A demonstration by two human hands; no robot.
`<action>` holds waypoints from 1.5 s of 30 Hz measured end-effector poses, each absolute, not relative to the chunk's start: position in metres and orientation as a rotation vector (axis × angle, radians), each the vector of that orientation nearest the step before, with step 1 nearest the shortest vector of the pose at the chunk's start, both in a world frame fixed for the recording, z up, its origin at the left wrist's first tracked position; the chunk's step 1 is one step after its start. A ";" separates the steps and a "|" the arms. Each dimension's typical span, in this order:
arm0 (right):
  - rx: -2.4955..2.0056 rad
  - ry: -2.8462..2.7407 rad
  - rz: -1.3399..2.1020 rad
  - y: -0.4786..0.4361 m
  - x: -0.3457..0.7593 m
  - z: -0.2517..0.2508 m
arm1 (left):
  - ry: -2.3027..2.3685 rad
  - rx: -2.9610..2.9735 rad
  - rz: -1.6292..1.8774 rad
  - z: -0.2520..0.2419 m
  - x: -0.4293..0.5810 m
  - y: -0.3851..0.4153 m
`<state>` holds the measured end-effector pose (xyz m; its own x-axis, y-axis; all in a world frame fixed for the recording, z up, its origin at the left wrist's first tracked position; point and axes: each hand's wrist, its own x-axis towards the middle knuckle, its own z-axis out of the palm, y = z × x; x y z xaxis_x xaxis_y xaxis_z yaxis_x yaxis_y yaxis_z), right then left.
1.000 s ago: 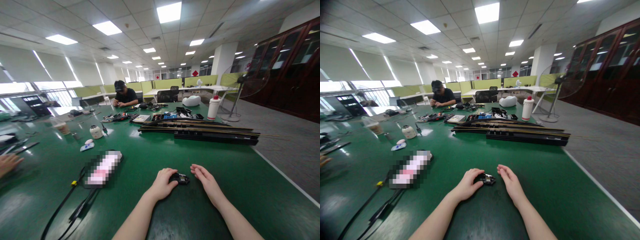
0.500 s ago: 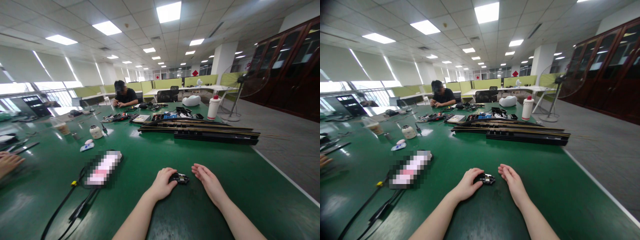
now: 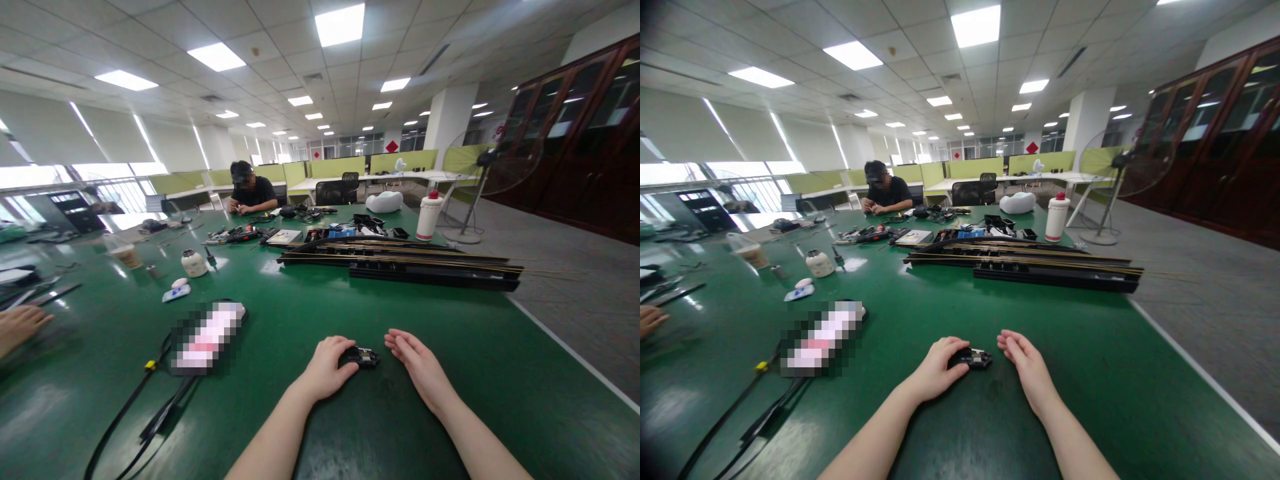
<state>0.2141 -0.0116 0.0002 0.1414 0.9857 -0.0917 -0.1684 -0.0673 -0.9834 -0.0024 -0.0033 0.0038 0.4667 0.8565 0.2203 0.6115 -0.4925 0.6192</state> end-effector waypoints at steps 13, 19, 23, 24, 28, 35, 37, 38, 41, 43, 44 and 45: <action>-1.330 -1.782 0.707 -0.027 0.194 0.001 | 1.193 2.270 0.756 -0.002 -0.002 -0.001; -1.317 -1.809 0.710 -0.026 0.195 -0.001 | 1.182 2.263 0.784 -0.001 -0.001 -0.002; -1.309 -1.753 0.743 -0.025 0.195 -0.002 | 1.184 2.266 0.785 0.000 -0.001 -0.003; -1.307 -1.745 0.746 -0.025 0.195 -0.002 | 1.188 2.262 0.788 0.000 -0.001 -0.003; -1.306 -1.766 0.734 -0.025 0.194 -0.001 | 1.196 2.253 0.808 -0.001 -0.001 -0.003; -1.324 -1.796 0.708 -0.026 0.192 0.005 | 1.205 2.243 0.815 0.001 -0.001 -0.002; -1.325 -1.788 0.714 -0.027 0.192 0.006 | 1.211 2.243 0.802 0.002 -0.001 -0.002; -1.321 -1.781 0.720 -0.027 0.192 0.006 | 1.214 2.244 0.795 0.002 -0.001 -0.002; -1.303 -1.757 0.751 -0.027 0.192 0.007 | 1.223 2.244 0.789 0.001 -0.001 -0.002; -1.295 -1.733 0.779 -0.027 0.193 0.008 | 1.226 2.241 0.793 0.001 -0.001 -0.001; -1.293 -1.715 0.795 -0.027 0.193 0.009 | 1.227 2.240 0.793 0.000 -0.001 -0.001; -1.293 -1.692 0.813 -0.027 0.193 0.009 | 1.228 2.240 0.791 0.000 -0.001 -0.001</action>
<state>0.1929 -0.0266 0.0090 -0.1192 0.9658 0.2301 0.4241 0.2591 -0.8678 -0.0007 -0.0012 0.0003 0.4355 0.8612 0.2619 0.5947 -0.4937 0.6345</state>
